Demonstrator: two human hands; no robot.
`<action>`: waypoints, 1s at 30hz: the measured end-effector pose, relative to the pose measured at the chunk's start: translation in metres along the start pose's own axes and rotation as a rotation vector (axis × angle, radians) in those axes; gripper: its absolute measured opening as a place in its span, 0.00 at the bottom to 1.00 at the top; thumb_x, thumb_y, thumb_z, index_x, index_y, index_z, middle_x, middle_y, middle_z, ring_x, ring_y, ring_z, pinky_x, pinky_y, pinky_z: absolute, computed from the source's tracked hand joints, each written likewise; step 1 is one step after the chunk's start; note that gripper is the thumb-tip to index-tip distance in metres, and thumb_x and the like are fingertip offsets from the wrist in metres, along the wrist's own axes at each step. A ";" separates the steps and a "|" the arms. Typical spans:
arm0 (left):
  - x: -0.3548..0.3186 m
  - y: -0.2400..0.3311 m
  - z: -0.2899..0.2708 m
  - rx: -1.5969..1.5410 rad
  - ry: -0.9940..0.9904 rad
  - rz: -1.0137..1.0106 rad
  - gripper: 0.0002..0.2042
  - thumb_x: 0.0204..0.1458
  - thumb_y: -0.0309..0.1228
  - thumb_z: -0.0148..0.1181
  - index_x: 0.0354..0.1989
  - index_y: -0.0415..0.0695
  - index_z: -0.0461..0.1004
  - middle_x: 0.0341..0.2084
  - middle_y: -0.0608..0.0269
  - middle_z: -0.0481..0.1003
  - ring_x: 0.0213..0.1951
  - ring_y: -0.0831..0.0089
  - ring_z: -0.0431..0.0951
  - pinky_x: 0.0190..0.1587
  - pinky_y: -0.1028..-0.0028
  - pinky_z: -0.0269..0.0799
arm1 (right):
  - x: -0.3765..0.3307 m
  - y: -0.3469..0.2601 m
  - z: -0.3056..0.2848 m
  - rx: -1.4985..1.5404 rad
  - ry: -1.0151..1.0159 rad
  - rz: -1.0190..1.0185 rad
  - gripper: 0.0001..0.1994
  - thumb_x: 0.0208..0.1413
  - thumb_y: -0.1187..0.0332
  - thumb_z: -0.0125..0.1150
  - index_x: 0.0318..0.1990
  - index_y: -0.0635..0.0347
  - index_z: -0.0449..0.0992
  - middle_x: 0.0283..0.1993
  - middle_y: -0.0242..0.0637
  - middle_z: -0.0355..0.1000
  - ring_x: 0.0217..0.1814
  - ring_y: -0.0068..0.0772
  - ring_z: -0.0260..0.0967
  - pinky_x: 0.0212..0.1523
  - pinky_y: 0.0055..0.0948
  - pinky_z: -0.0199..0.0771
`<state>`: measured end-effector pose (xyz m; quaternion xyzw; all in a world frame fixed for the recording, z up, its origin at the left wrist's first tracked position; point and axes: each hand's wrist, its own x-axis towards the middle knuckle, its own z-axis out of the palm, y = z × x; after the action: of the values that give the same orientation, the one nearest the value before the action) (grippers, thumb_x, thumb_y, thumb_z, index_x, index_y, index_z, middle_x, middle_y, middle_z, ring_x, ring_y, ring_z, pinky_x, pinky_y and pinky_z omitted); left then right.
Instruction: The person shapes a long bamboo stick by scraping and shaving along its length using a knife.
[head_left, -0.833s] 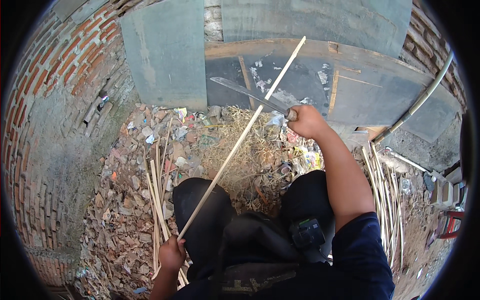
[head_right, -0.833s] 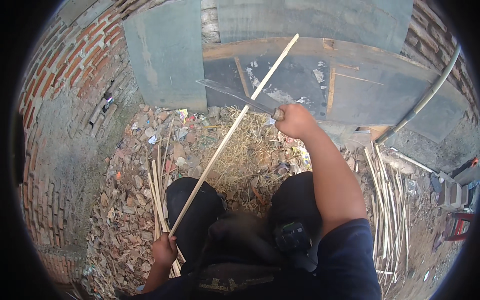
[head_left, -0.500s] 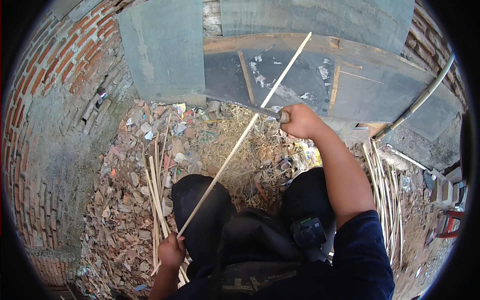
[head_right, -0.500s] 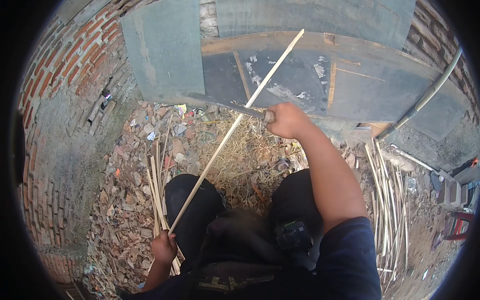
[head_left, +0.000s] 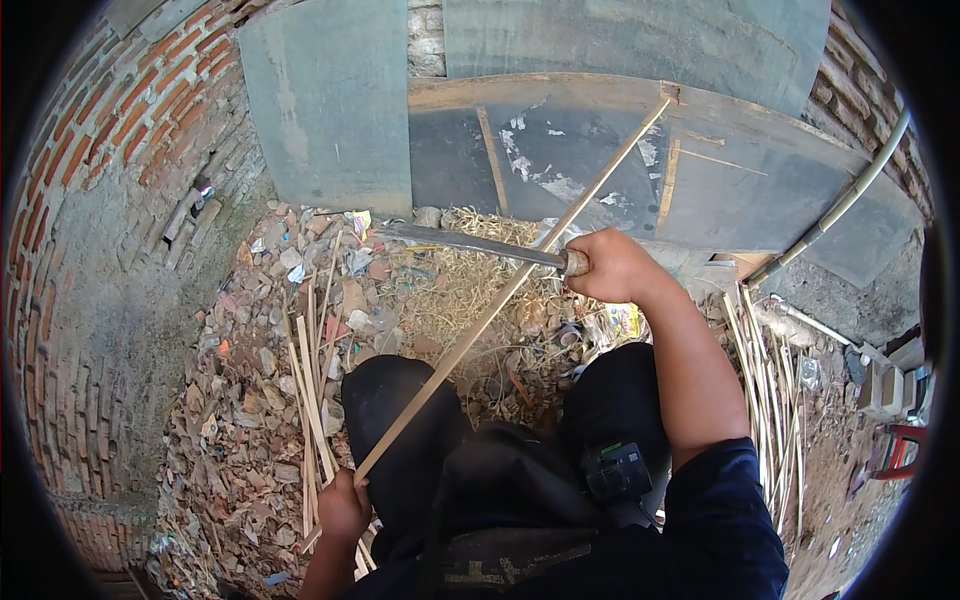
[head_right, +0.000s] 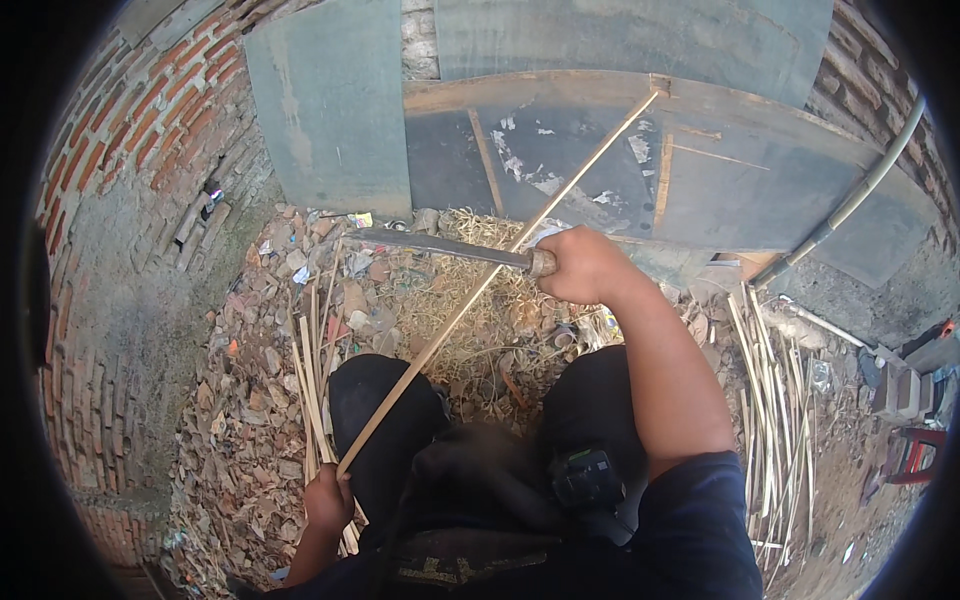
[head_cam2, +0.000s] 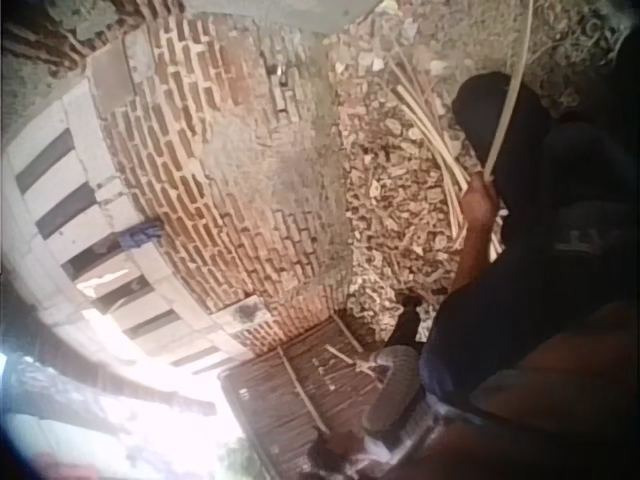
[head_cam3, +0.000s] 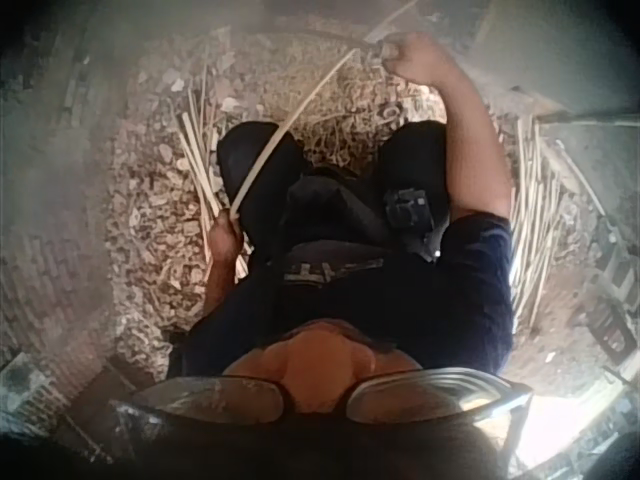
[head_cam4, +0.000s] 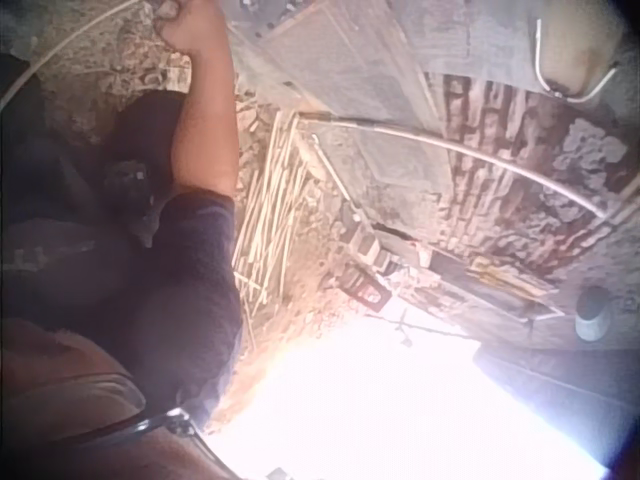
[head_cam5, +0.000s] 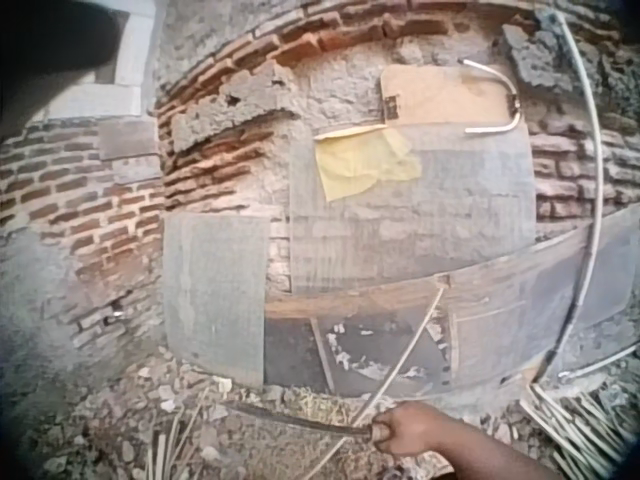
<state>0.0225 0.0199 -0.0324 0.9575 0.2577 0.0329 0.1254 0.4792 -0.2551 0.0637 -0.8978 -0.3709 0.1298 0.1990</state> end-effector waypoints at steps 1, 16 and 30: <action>0.000 -0.001 0.000 -0.001 0.001 -0.002 0.09 0.59 0.32 0.60 0.38 0.40 0.70 0.21 0.44 0.75 0.24 0.41 0.78 0.27 0.50 0.73 | 0.001 -0.003 0.001 -0.001 -0.001 -0.002 0.15 0.43 0.61 0.65 0.39 0.55 0.82 0.36 0.51 0.79 0.43 0.55 0.78 0.47 0.50 0.77; -0.003 -0.013 0.012 -0.309 -0.050 -0.076 0.17 0.66 0.40 0.51 0.30 0.39 0.68 0.17 0.42 0.72 0.25 0.37 0.76 0.26 0.52 0.69 | 0.006 -0.035 0.013 -0.170 0.012 -0.072 0.19 0.44 0.62 0.64 0.46 0.55 0.82 0.35 0.53 0.79 0.43 0.57 0.78 0.50 0.50 0.78; -0.003 -0.004 0.009 -0.282 0.003 -0.086 0.19 0.67 0.42 0.49 0.29 0.39 0.67 0.17 0.42 0.72 0.23 0.38 0.76 0.24 0.52 0.68 | 0.014 -0.037 0.012 -0.199 -0.076 -0.038 0.17 0.45 0.62 0.64 0.43 0.59 0.82 0.38 0.54 0.79 0.45 0.57 0.78 0.49 0.48 0.78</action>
<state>0.0193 0.0195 -0.0420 0.9183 0.2917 0.0647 0.2598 0.4615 -0.2178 0.0690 -0.9003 -0.4062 0.1223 0.0971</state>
